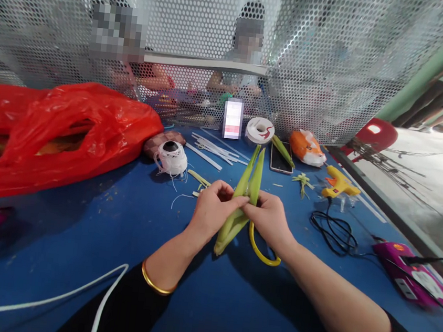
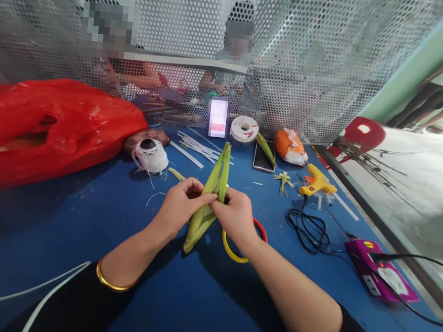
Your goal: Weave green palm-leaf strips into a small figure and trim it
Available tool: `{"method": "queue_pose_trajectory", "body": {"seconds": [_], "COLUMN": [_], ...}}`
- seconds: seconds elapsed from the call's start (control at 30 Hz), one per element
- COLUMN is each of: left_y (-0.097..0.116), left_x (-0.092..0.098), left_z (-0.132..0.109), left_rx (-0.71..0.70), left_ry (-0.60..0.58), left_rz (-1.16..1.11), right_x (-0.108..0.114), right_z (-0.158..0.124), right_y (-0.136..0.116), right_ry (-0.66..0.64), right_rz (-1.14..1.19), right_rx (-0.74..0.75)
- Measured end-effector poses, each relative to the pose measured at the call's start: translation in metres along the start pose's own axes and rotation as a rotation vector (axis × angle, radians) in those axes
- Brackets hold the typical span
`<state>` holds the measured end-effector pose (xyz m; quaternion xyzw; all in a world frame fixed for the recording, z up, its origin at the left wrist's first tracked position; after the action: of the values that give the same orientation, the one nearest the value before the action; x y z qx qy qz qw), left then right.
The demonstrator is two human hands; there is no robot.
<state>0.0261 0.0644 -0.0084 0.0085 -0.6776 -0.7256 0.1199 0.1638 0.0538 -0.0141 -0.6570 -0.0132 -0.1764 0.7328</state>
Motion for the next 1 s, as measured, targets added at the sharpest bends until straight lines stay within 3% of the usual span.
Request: {"method": "queue_pose_trajectory", "body": {"seconds": [0.2, 0.37, 0.5, 0.63, 0.87, 0.93, 1.0], "left_y": [0.018, 0.019, 0.015, 0.013, -0.003, -0.002, 0.004], "left_x": [0.009, 0.000, -0.007, -0.006, 0.000, 0.003, 0.007], "left_z": [0.000, -0.014, -0.022, -0.015, -0.002, -0.002, -0.001], "left_rx": [-0.193, -0.256, -0.264, -0.228, 0.142, 0.142, 0.033], "left_ry": [0.037, -0.090, -0.156, -0.163, -0.129, -0.068, 0.026], "left_rz": [0.315, 0.626, 0.716, 0.498, -0.009, -0.035, 0.018], "right_x": [0.004, 0.009, 0.012, 0.017, 0.021, 0.018, 0.009], "right_z": [0.001, 0.004, 0.006, 0.009, 0.015, 0.013, 0.008], "right_y": [-0.003, -0.001, 0.000, -0.005, -0.003, -0.005, -0.007], "right_ry": [0.027, 0.060, 0.092, 0.125, 0.111, 0.096, 0.037], "right_rz": [-0.044, -0.077, -0.068, 0.003, 0.174, 0.178, 0.172], "right_rx": [0.005, -0.005, -0.008, -0.003, -0.100, -0.103, -0.135]}}
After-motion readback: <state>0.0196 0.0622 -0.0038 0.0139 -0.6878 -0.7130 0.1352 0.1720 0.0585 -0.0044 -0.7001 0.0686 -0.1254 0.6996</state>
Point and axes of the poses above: each hand's wrist, its own z-axis towards the middle knuckle, its own x-axis out of the back of the hand, y = z × x, the point moved 6 cm from there along z, towards the middle knuckle, and after that the axes turned 11 degrees about y, right-handed, at the moved point
